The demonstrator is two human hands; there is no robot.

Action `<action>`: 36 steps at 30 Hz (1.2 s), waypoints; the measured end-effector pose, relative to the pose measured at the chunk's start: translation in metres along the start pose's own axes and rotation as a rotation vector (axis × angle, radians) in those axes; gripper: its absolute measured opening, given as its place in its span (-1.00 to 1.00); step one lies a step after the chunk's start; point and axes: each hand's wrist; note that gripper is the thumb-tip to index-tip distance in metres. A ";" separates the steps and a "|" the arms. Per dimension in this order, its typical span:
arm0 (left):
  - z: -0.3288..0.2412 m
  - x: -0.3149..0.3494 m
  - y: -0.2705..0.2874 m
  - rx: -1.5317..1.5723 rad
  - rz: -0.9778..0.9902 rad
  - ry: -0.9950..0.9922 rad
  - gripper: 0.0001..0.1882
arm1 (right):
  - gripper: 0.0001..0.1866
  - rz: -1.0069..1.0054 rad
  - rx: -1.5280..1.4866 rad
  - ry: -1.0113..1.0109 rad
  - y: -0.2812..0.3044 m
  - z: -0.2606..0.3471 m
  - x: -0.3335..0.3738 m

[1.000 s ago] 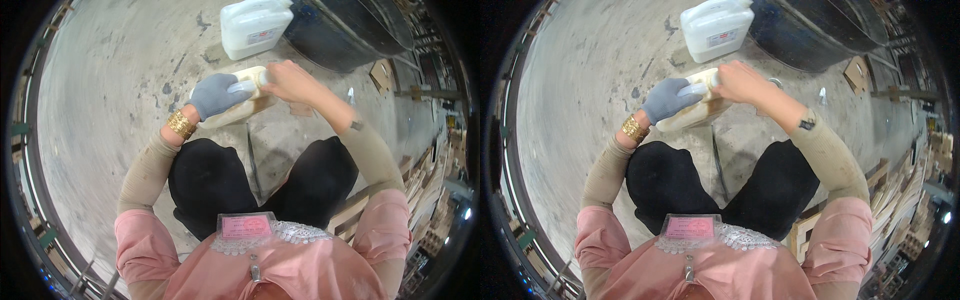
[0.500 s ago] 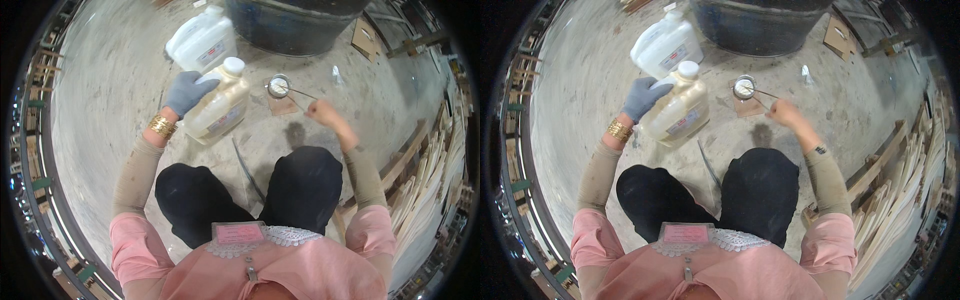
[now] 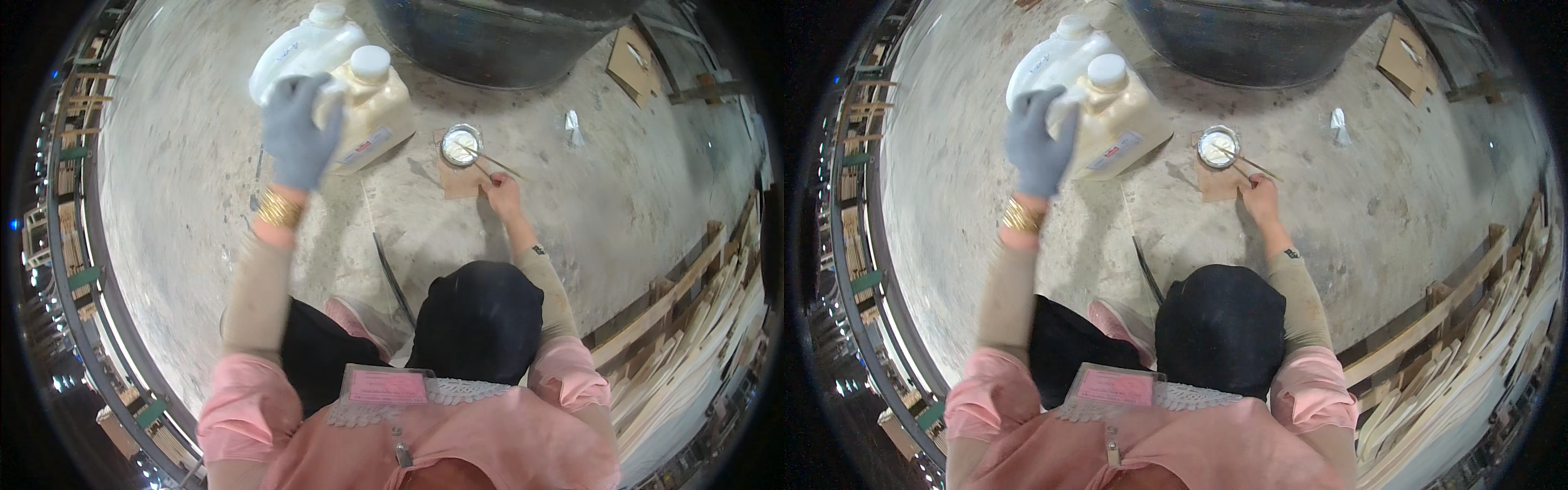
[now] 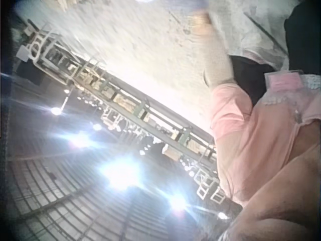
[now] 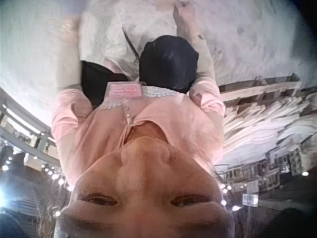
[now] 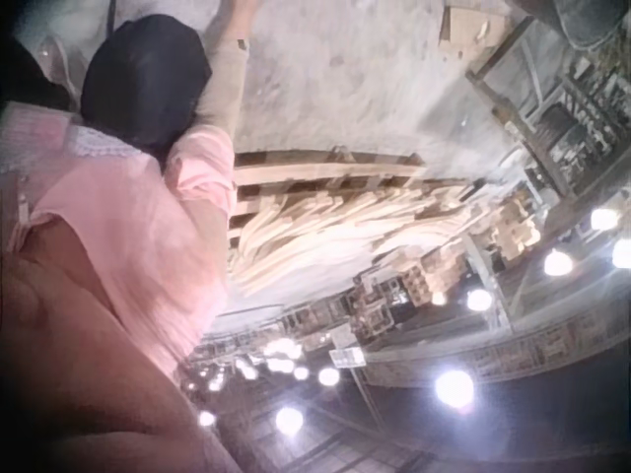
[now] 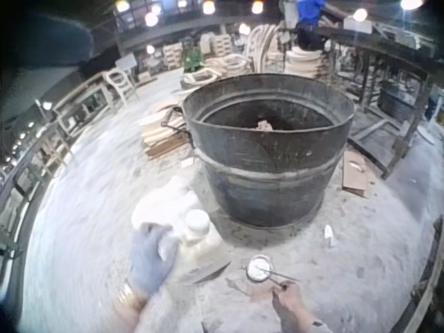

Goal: The person applies a white substance to curved wooden pieces using a brush. They then mix a white liquid from a plastic container into a small metal can and use a power tool to stir the mixture.

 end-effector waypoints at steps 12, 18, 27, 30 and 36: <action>-0.084 0.194 -0.182 0.489 0.782 1.121 -0.47 | -0.85 0.124 -0.405 -0.222 -0.012 -0.007 -0.002; -0.064 0.213 -0.177 1.049 0.827 1.492 -0.67 | -0.55 0.274 -0.534 -0.272 -0.004 0.008 0.014; -0.077 0.165 -0.127 1.448 0.843 1.311 -0.74 | -0.74 -0.023 -0.857 -0.138 0.076 0.074 0.004; -0.119 0.130 -0.079 1.638 0.781 1.378 -0.76 | -0.84 -0.104 -0.534 -0.115 0.143 0.110 0.028; -0.121 0.023 0.067 1.341 0.668 1.214 -0.62 | -0.87 -0.018 -0.500 0.094 0.287 0.325 0.115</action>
Point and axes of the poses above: each hand's wrist, its own x-axis away from the middle knuckle, its own y-axis out of the back of the hand, z = x × y, and after that the axes turned 3 degrees about -z, right-handed
